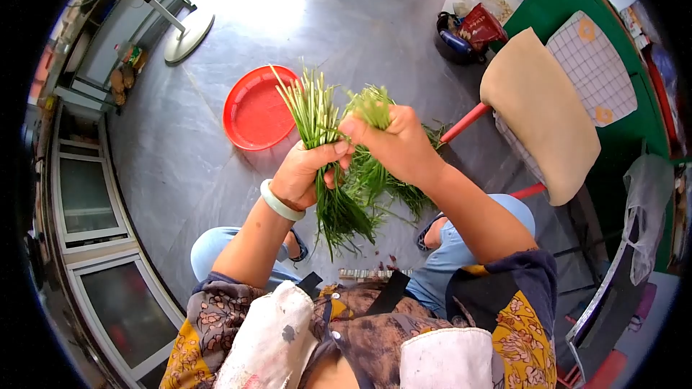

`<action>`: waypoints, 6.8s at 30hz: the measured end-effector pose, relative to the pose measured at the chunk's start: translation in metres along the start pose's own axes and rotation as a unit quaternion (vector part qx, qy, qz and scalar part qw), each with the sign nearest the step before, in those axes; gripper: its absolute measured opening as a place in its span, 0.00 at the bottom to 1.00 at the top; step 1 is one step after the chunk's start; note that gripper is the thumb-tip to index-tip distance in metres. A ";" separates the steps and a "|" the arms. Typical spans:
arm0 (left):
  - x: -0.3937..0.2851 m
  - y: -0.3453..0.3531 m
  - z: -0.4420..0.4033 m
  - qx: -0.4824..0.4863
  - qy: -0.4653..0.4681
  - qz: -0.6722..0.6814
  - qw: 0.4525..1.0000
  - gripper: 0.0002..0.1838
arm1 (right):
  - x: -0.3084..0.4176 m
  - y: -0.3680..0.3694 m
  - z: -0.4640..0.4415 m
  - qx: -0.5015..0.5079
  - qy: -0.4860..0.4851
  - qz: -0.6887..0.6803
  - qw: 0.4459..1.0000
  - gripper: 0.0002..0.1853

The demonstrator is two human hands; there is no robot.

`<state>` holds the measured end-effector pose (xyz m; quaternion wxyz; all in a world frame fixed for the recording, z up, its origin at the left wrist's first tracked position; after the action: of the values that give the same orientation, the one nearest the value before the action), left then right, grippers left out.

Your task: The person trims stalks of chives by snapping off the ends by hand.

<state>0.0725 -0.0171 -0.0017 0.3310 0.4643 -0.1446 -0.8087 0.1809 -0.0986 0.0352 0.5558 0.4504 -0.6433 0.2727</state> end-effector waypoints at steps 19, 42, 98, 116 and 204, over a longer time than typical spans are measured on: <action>0.019 -0.006 0.003 0.075 -0.097 0.016 0.992 0.08 | 0.024 -0.100 -0.028 -0.263 -0.082 -0.162 0.948 0.12; 0.021 -0.032 -0.008 -0.001 -0.058 0.076 0.995 0.05 | 0.053 -0.145 -0.023 -0.298 -0.166 -0.167 0.925 0.12; 0.007 -0.044 -0.008 -0.074 0.028 0.211 0.974 0.04 | 0.049 -0.048 -0.003 -0.179 -0.174 -0.043 0.967 0.11; 0.007 -0.015 -0.002 -0.023 0.041 0.022 0.999 0.07 | 0.019 -0.027 -0.001 -0.007 0.055 -0.042 0.998 0.07; 0.008 -0.022 -0.002 -0.048 0.025 0.076 0.996 0.10 | 0.021 -0.074 -0.026 -0.139 -0.095 0.246 0.954 0.05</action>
<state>0.0622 -0.0055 -0.0197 0.4169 0.4558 -0.1321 -0.7752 0.2585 -0.1154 0.0502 0.4644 0.2203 -0.8158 0.2650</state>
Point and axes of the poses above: each hand's wrist, its own z-axis away from the middle knuckle, its own y-axis out of the palm, x = y × z, the point moved 6 cm from there along -z, towards the middle knuckle, and after that the axes turned 15 degrees about -y, right-handed, at the moved point
